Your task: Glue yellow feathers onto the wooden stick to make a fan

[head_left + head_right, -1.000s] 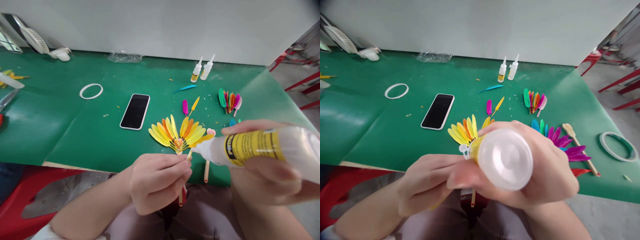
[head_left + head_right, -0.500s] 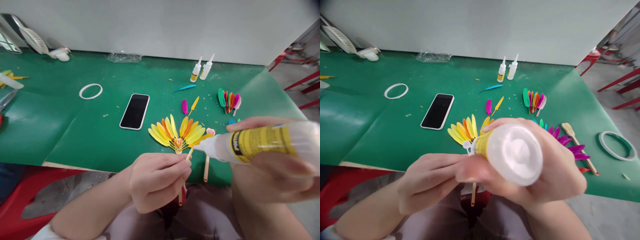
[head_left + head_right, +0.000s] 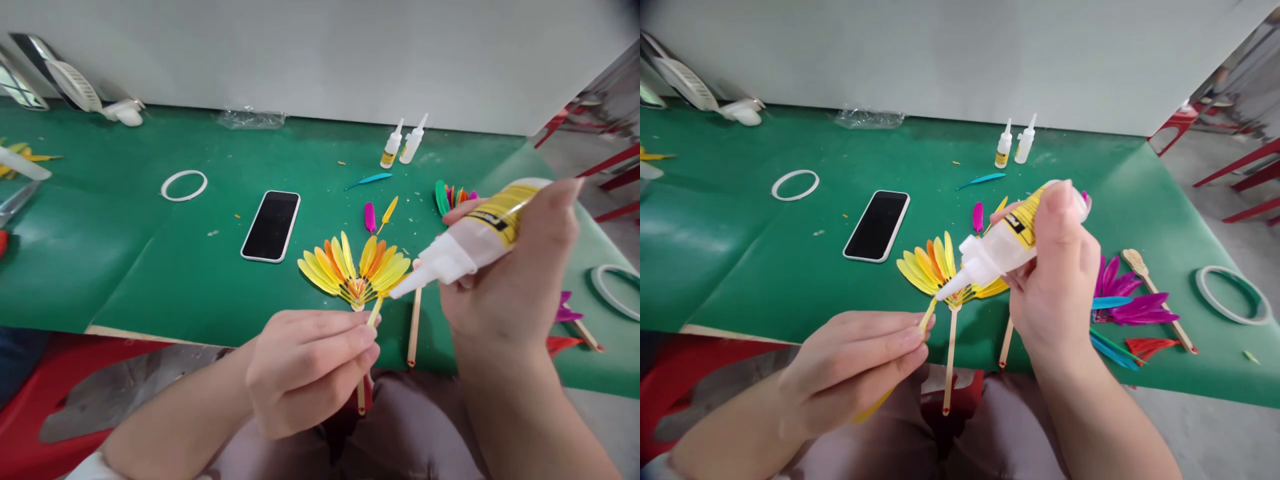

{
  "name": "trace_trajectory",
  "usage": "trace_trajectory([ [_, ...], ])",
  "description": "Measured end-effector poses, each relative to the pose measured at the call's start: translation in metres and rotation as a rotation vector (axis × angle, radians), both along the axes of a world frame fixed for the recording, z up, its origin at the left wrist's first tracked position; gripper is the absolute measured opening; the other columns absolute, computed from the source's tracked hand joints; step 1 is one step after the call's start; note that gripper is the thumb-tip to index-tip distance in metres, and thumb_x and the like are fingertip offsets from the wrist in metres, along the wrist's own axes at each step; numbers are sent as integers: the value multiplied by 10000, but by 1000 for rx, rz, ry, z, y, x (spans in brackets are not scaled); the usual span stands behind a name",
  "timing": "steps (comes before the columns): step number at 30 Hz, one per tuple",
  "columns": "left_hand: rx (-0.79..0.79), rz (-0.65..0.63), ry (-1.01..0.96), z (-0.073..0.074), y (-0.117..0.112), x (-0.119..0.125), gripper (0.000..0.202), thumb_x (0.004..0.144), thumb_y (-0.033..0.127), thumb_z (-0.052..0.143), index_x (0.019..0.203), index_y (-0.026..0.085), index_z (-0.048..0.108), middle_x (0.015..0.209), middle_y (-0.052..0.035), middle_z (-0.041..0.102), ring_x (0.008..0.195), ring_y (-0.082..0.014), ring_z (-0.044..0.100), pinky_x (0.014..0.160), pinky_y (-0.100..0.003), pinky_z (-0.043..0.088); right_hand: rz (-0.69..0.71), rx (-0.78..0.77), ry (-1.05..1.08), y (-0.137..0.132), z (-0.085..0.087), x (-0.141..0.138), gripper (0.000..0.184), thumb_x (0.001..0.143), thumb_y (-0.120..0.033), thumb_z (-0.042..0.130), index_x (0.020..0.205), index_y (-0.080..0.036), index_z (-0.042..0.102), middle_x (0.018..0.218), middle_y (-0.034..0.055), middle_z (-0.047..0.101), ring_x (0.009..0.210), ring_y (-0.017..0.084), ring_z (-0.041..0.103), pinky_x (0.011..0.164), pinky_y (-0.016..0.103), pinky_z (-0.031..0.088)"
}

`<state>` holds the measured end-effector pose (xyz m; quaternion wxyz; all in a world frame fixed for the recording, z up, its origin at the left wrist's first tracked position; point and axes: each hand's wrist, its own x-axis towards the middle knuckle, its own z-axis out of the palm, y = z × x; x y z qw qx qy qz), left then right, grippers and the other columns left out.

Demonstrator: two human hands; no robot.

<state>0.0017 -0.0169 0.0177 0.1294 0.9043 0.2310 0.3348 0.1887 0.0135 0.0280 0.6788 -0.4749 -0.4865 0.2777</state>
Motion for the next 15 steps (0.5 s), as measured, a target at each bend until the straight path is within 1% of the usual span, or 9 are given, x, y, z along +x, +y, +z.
trace_trajectory([
  [2,16,1,39,3,-3,-4,147,813,85,535,909,145,629,930,-28,697,992,-132,613,901,-205,516,34,-24,48,3,-4,1,384,856,-498,383,594,-233,478,437,-55,248,318,74,238,288,228,168],
  [4,36,-10,37,6,-4,-7,146,818,83,531,904,146,632,925,-24,699,1011,-123,602,916,-203,507,37,-46,96,5,-8,2,379,821,-506,452,560,-233,425,442,-55,219,326,76,223,267,232,158],
  [5,38,-16,44,6,-4,-7,148,823,86,526,906,144,633,928,-26,699,1024,-122,594,923,-206,504,36,-56,107,5,-9,2,378,814,-506,465,557,-234,406,447,-53,220,330,77,223,261,233,157],
  [7,27,-38,89,8,-3,-8,165,845,102,498,924,142,637,953,-33,694,1055,-126,577,933,-215,499,32,-69,78,6,-11,2,375,829,-505,435,574,-234,399,462,-48,248,335,73,236,263,229,169],
  [9,16,-43,119,8,-3,-8,179,856,111,481,936,145,638,967,-34,691,1062,-131,573,931,-223,502,15,-56,35,6,-11,2,379,839,-514,407,586,-232,417,472,-44,274,337,68,250,276,223,184],
  [12,30,0,42,5,-4,-5,155,836,104,513,921,159,630,940,-23,697,999,-129,608,893,-229,525,-43,16,10,2,-7,2,382,796,-544,470,576,-231,475,460,-38,304,360,78,307,306,229,214],
  [13,26,12,11,3,-3,-4,150,826,103,528,923,162,626,935,-24,698,972,-132,621,875,-230,534,-83,46,-11,-2,-5,1,375,782,-550,489,584,-232,504,467,-32,343,383,87,350,324,236,242],
  [15,-33,12,10,-2,-2,-2,180,817,111,541,972,161,616,951,-39,694,942,-144,635,851,-230,542,-136,61,-158,-13,-2,-1,376,792,-564,462,639,-233,555,559,-6,472,482,116,469,395,265,338],
])
